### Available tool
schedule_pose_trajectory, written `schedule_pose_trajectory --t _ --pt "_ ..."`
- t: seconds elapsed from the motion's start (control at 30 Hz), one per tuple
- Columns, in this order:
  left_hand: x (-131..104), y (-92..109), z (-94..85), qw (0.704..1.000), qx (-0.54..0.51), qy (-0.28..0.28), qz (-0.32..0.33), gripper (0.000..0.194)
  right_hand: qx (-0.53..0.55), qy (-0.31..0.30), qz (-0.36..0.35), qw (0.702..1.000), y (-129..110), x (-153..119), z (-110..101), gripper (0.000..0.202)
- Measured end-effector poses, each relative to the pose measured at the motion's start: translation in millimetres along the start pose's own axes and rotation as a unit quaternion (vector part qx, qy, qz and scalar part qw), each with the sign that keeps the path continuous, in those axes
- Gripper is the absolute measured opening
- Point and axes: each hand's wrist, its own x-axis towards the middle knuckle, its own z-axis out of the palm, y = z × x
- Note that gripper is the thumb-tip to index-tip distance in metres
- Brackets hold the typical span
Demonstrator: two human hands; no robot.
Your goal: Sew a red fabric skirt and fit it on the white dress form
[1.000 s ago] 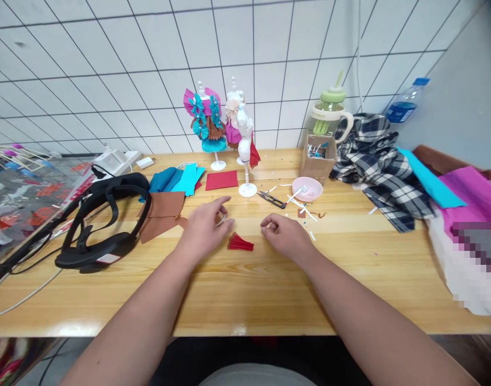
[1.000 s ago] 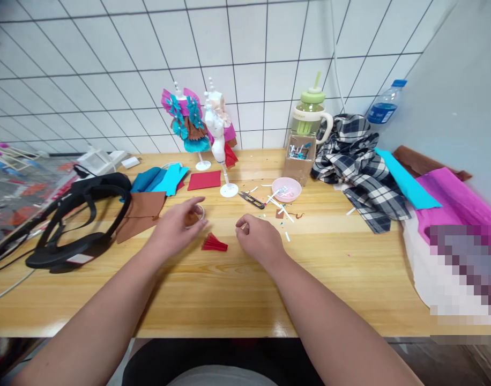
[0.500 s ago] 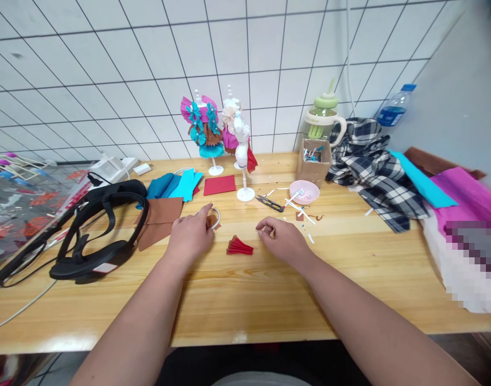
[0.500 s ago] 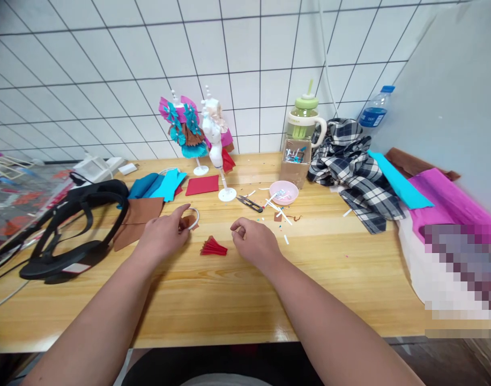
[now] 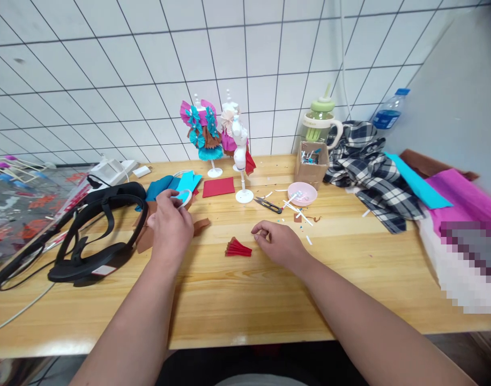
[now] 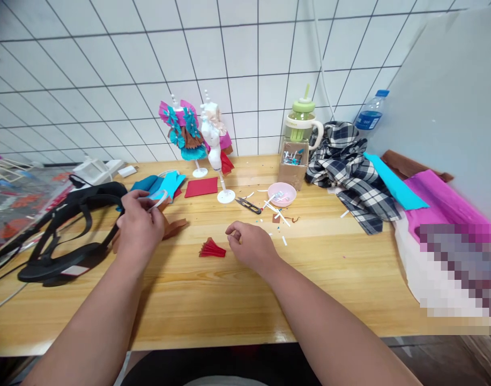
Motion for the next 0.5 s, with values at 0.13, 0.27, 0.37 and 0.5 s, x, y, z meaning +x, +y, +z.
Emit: schedule_pose_trajectory --t 0.13,0.27,0.37,0.5 --pt "6 -7 0.2 0.998 -0.018 -0.05 -0.03 0.035 -0.003 -0.005 -0.003 1.0 -1 0 0 0.017" --pt "12 -15 -2.0 0.994 -0.026 -0.077 -0.073 0.028 -0.005 -0.011 -0.011 1.0 -2 -1 0 0.017" --pt "13 -21 -3.5 0.994 -0.04 -0.064 -0.073 0.028 -0.008 -0.012 -0.021 1.0 -2 -2 0 0.017" --pt "13 -24 -3.0 0.998 -0.022 -0.032 -0.05 0.03 -0.009 -0.008 -0.029 1.0 -4 -3 -1 0.017"
